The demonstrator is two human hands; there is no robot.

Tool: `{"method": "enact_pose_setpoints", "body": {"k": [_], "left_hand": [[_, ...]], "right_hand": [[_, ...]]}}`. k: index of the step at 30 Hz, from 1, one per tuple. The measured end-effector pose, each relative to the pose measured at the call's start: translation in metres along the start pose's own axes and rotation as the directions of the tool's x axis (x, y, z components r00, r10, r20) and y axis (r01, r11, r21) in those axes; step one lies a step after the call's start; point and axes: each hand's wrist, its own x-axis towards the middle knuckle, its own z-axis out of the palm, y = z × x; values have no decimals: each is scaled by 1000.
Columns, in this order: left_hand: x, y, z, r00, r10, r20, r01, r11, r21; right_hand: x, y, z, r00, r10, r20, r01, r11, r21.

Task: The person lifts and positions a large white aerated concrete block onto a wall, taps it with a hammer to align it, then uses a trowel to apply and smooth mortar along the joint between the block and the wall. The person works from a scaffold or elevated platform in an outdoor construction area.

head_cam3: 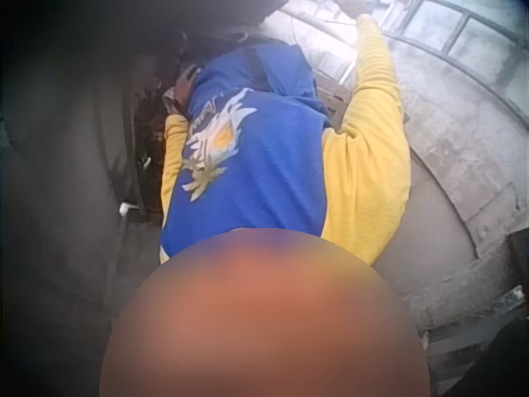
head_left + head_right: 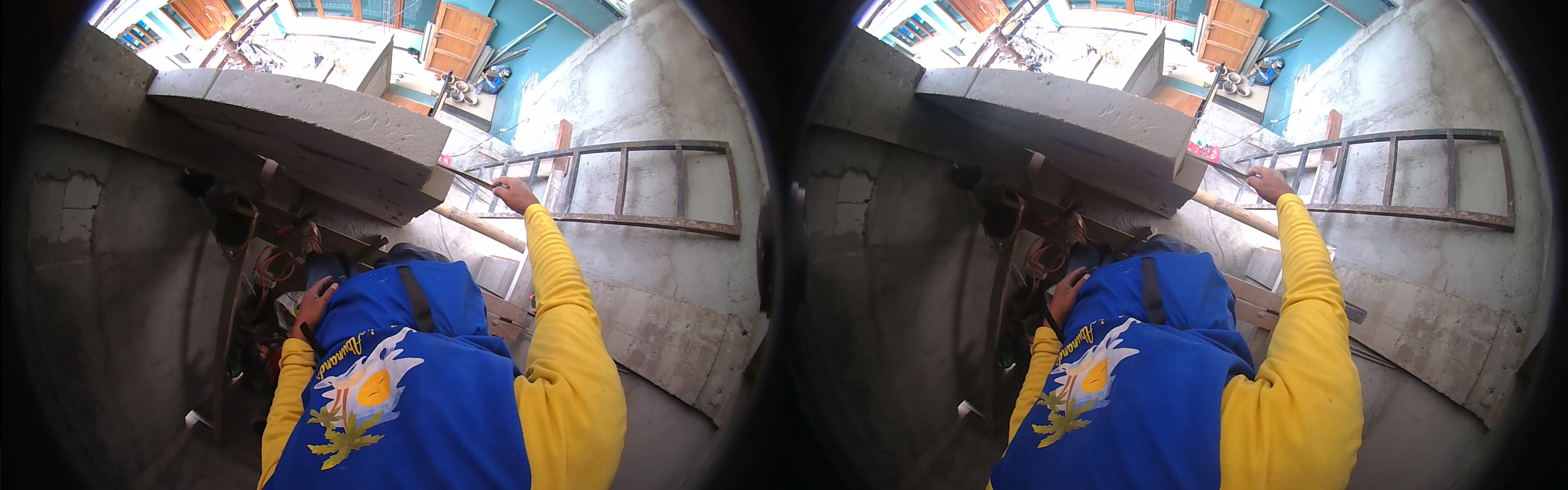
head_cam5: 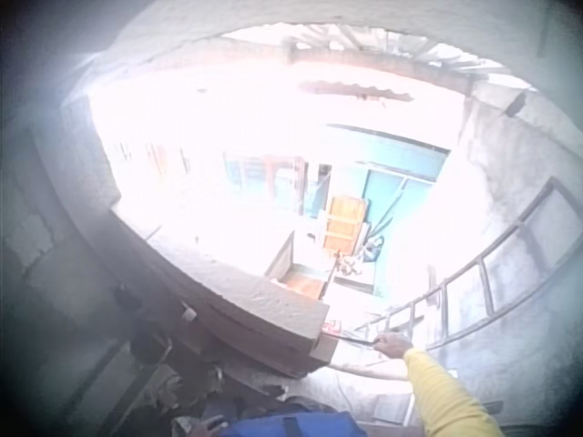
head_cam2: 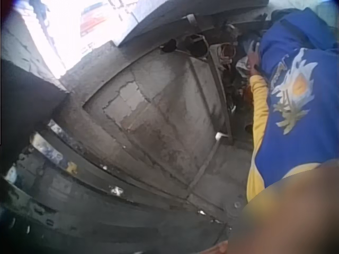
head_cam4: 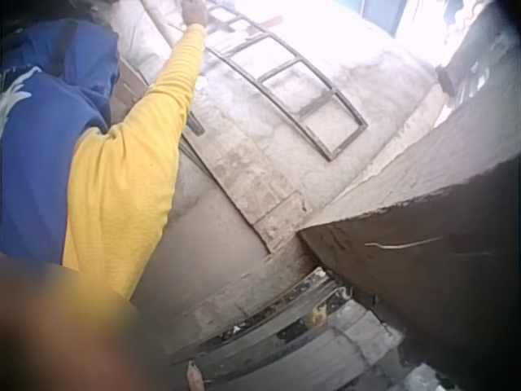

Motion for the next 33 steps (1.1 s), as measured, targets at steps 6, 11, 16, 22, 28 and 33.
{"method": "enact_pose_setpoints", "body": {"k": [6,11,16,22,28,33], "left_hand": [[1,4,1,1000,4,6,-4,1000,23],[1,0,-1,1000,2,14,-3,1000,12],[2,-4,-1,1000,3,16,-3,1000,2],[3,-4,1,1000,-8,16,8,1000,-7],[1,3,0,1000,10,27,-10,1000,12],[0,5,0,1000,2,20,-3,999,42]], "right_hand": [[5,9,-2,997,-72,-23,73,997,18],[5,-1,-8,1000,6,14,-6,998,55],[8,0,-10,999,27,34,-28,999,33],[11,9,-5,1000,-17,-5,17,1000,17],[10,6,-7,1000,3,13,-3,1000,30],[6,-4,-11,999,40,35,-41,999,23]]}}
